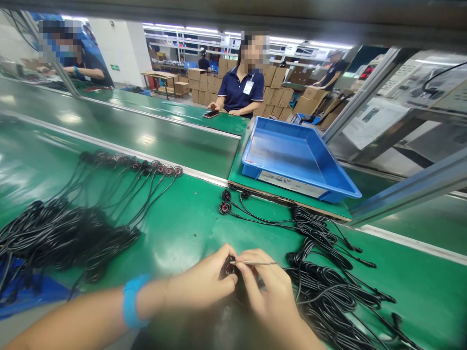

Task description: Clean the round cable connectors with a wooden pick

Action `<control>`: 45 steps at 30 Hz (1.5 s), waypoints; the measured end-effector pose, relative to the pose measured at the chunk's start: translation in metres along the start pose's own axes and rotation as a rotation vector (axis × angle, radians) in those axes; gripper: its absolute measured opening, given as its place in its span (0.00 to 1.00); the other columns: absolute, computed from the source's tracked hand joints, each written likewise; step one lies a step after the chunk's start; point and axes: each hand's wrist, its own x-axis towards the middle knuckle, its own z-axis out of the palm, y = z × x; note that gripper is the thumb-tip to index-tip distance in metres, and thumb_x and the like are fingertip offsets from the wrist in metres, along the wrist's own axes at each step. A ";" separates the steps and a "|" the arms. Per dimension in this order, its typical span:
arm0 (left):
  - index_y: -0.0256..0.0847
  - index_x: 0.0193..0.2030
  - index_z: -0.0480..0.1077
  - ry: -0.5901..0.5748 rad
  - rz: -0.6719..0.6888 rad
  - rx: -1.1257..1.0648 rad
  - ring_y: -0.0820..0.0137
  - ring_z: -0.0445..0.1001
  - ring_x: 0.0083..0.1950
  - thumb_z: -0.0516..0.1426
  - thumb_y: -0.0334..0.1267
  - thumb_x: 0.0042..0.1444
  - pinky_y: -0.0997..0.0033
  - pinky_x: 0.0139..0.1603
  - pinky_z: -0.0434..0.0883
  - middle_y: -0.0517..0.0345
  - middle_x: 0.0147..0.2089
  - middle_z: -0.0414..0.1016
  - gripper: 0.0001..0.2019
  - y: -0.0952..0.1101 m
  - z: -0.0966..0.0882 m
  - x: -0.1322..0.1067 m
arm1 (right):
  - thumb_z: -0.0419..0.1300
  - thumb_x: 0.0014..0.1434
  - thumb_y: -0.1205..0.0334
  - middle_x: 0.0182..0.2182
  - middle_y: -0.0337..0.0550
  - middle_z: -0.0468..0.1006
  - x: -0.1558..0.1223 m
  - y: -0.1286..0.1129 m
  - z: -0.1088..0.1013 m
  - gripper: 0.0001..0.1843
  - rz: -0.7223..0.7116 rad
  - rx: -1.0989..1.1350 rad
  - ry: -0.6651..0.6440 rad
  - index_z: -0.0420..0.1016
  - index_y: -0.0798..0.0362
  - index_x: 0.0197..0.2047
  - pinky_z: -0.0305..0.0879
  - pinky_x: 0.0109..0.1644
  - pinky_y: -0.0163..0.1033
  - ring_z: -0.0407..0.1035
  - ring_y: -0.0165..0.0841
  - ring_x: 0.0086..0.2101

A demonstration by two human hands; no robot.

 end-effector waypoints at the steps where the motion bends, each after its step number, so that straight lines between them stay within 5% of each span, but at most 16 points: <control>1: 0.41 0.43 0.60 -0.004 -0.005 0.013 0.69 0.65 0.40 0.51 0.33 0.60 0.68 0.48 0.66 0.61 0.38 0.67 0.06 -0.001 0.000 0.000 | 0.55 0.63 0.74 0.37 0.41 0.77 0.001 0.000 0.000 0.11 0.007 0.020 -0.010 0.71 0.51 0.44 0.71 0.42 0.38 0.73 0.31 0.38; 7: 0.41 0.40 0.59 -0.033 -0.021 0.065 0.69 0.64 0.39 0.51 0.32 0.58 0.69 0.44 0.65 0.61 0.36 0.64 0.04 -0.007 0.002 0.003 | 0.51 0.64 0.74 0.36 0.42 0.76 0.010 0.002 -0.006 0.12 -0.041 0.085 -0.256 0.71 0.51 0.44 0.69 0.42 0.39 0.70 0.32 0.38; 19: 0.42 0.41 0.58 -0.137 0.028 -0.052 0.72 0.59 0.37 0.53 0.38 0.60 0.73 0.39 0.62 0.64 0.36 0.60 0.06 0.000 -0.007 0.002 | 0.57 0.60 0.74 0.40 0.40 0.74 0.003 0.000 -0.016 0.13 0.060 0.231 -0.229 0.69 0.47 0.45 0.69 0.43 0.39 0.70 0.31 0.41; 24: 0.42 0.39 0.58 -0.139 -0.003 -0.004 0.72 0.57 0.36 0.53 0.39 0.60 0.73 0.37 0.62 0.64 0.35 0.58 0.06 -0.002 -0.007 0.001 | 0.58 0.58 0.75 0.37 0.36 0.76 0.004 0.000 -0.010 0.14 -0.069 0.135 -0.208 0.69 0.48 0.44 0.66 0.46 0.40 0.70 0.30 0.39; 31: 0.42 0.36 0.55 -0.111 0.072 -0.084 0.72 0.57 0.37 0.55 0.46 0.61 0.73 0.39 0.63 0.62 0.37 0.58 0.12 -0.005 -0.002 0.001 | 0.57 0.58 0.72 0.31 0.36 0.73 -0.001 -0.006 0.004 0.08 0.078 -0.026 -0.074 0.69 0.49 0.37 0.63 0.39 0.39 0.66 0.30 0.32; 45: 0.42 0.45 0.61 -0.127 -0.084 -0.059 0.72 0.62 0.35 0.52 0.37 0.61 0.72 0.37 0.63 0.64 0.35 0.63 0.06 -0.005 -0.008 0.002 | 0.58 0.60 0.71 0.33 0.34 0.77 -0.004 0.000 -0.002 0.08 0.074 0.055 -0.052 0.70 0.48 0.40 0.63 0.43 0.38 0.70 0.28 0.33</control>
